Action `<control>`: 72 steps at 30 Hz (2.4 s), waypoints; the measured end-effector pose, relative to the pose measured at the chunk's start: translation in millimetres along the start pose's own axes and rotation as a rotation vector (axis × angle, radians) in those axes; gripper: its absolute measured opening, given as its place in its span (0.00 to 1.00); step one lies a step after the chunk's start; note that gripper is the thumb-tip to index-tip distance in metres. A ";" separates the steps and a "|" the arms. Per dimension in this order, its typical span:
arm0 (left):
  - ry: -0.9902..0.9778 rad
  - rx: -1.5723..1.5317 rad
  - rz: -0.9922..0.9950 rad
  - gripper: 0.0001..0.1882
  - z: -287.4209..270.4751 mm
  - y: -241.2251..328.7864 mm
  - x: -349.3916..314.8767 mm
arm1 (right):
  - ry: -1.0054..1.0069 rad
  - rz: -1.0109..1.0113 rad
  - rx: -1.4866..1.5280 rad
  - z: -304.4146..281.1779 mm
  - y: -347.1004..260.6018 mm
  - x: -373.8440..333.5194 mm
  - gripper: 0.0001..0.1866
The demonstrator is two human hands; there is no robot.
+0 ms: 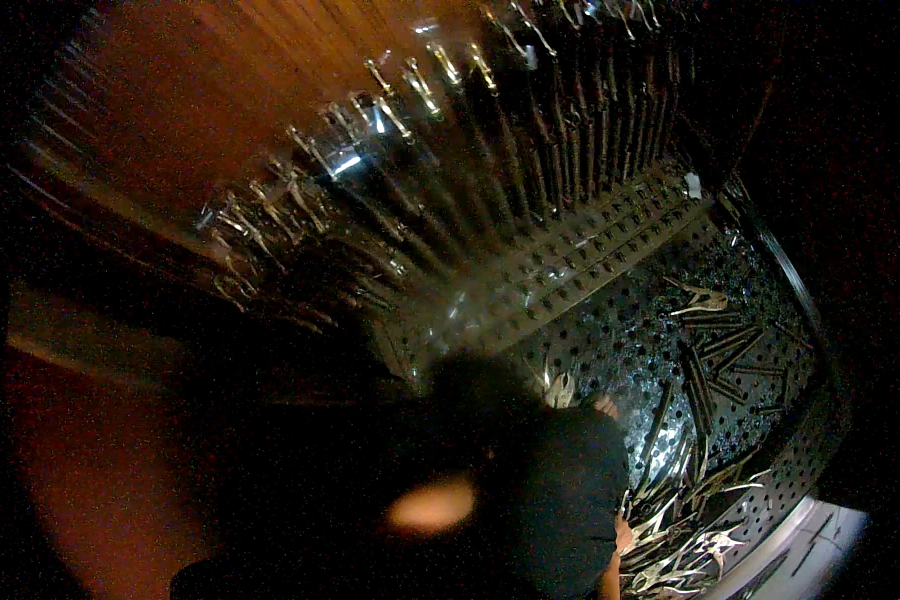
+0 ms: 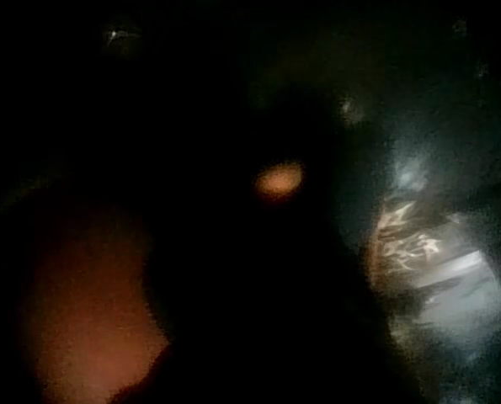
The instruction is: The person sits on a perforated metal floor and uses pliers to trim small metal rods protruding from a circular metal structure. They repeatedly pick up rods, cut them with pliers, and drop the pieces onto the floor.
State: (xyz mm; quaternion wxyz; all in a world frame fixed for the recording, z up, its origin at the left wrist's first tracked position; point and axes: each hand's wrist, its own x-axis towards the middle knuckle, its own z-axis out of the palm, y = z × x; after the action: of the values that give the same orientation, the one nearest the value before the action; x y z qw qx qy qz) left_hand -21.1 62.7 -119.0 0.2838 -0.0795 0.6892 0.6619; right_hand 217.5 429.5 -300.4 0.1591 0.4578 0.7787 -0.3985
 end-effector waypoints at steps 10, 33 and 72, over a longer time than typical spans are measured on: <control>0.039 0.171 0.055 0.25 -0.1 -5.5 26.7 | -0.090 0.317 0.860 -27.5 -55.6 -50.6 0.17; 0.064 -0.108 0.902 0.38 44.8 172.8 29.6 | -0.351 -0.878 1.485 -179.2 -490.1 -186.8 0.11; 0.080 -0.731 0.526 0.32 -38.3 180.2 -47.5 | -1.206 -0.193 0.678 -68.4 -442.9 -158.2 0.32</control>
State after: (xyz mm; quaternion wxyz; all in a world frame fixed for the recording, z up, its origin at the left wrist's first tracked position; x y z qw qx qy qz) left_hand -80.2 33.5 59.5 0.0323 -0.0222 0.4176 0.9078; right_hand -62.5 272.6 50.0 0.3758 0.1098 0.4245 -0.8164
